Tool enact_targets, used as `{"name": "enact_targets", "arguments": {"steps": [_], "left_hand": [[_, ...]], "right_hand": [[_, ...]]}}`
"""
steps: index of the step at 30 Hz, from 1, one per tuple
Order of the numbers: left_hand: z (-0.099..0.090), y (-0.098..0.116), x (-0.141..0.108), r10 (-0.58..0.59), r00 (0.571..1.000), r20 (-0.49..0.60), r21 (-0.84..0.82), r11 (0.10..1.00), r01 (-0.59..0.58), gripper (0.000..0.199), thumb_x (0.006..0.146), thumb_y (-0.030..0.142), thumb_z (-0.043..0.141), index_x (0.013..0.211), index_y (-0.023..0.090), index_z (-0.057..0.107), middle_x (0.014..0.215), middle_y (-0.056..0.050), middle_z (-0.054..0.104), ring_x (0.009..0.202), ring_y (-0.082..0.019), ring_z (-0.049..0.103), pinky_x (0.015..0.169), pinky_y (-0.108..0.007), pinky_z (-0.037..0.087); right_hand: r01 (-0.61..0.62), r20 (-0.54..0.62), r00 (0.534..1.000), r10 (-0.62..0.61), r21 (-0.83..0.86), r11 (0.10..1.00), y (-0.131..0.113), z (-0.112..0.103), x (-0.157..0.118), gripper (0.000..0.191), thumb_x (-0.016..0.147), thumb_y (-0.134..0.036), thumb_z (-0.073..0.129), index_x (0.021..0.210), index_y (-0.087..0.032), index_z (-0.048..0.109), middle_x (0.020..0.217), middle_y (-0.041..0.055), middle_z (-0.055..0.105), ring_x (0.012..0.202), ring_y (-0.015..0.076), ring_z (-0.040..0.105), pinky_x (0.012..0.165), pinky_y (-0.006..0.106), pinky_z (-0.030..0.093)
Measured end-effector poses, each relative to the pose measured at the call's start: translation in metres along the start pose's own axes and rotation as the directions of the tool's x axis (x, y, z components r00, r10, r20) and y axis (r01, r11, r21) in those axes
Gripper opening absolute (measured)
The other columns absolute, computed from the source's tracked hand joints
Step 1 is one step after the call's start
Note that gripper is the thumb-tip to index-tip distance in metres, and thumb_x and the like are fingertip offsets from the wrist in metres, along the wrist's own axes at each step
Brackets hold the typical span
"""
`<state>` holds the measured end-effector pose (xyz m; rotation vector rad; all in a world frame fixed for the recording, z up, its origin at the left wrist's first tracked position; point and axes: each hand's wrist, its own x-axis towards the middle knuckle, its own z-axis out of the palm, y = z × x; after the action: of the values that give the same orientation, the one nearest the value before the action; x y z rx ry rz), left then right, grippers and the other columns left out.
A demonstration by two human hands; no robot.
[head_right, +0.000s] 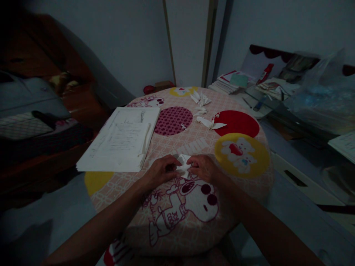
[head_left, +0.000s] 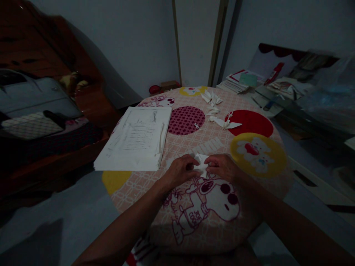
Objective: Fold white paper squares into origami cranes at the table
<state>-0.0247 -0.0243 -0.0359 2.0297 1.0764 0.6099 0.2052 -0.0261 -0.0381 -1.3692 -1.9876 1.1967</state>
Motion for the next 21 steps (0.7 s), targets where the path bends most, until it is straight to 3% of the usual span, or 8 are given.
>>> {"name": "enact_targets", "arguments": {"steps": [6, 11, 21], "left_hand": [[0.002, 0.003, 0.002, -0.037, 0.998, -0.060, 0.003, 0.999, 0.037, 0.010, 0.080, 0.026, 0.069, 0.082, 0.016, 0.070, 0.082, -0.002, 0.063, 0.071, -0.012, 0.057, 0.063, -0.023, 0.042], [0.006, 0.003, 0.005, -0.072, 0.991, -0.112, 0.064, 0.995, 0.080, 0.012, 0.085, 0.024, 0.063, 0.077, 0.016, 0.069, 0.077, -0.002, 0.065, 0.070, -0.014, 0.058, 0.064, -0.024, 0.041], [0.009, 0.009, 0.009, -0.115, 0.979, -0.167, 0.225, 0.963, 0.151, 0.013, 0.087, 0.023, 0.059, 0.078, 0.016, 0.066, 0.076, -0.003, 0.066, 0.069, -0.015, 0.059, 0.067, -0.026, 0.042]], "right_hand": [[-0.008, -0.010, 1.000, 0.008, -0.045, 0.999, -0.006, 0.001, -0.001, 0.015, 0.081, -0.025, 0.059, 0.078, -0.016, 0.069, 0.059, -0.0030, 0.055, 0.055, 0.0103, 0.047, 0.052, 0.023, 0.030], [-0.009, -0.049, 0.999, 0.001, -0.160, 0.987, -0.009, 0.002, 0.003, 0.015, 0.080, -0.022, 0.058, 0.071, -0.016, 0.068, 0.058, -0.0019, 0.058, 0.054, 0.0103, 0.048, 0.052, 0.022, 0.030], [-0.082, -0.068, 0.995, 0.073, -0.131, 0.988, -0.016, 0.000, 0.007, 0.010, 0.076, -0.018, 0.060, 0.071, -0.016, 0.068, 0.057, 0.0001, 0.063, 0.054, 0.0118, 0.053, 0.054, 0.024, 0.035]]}}
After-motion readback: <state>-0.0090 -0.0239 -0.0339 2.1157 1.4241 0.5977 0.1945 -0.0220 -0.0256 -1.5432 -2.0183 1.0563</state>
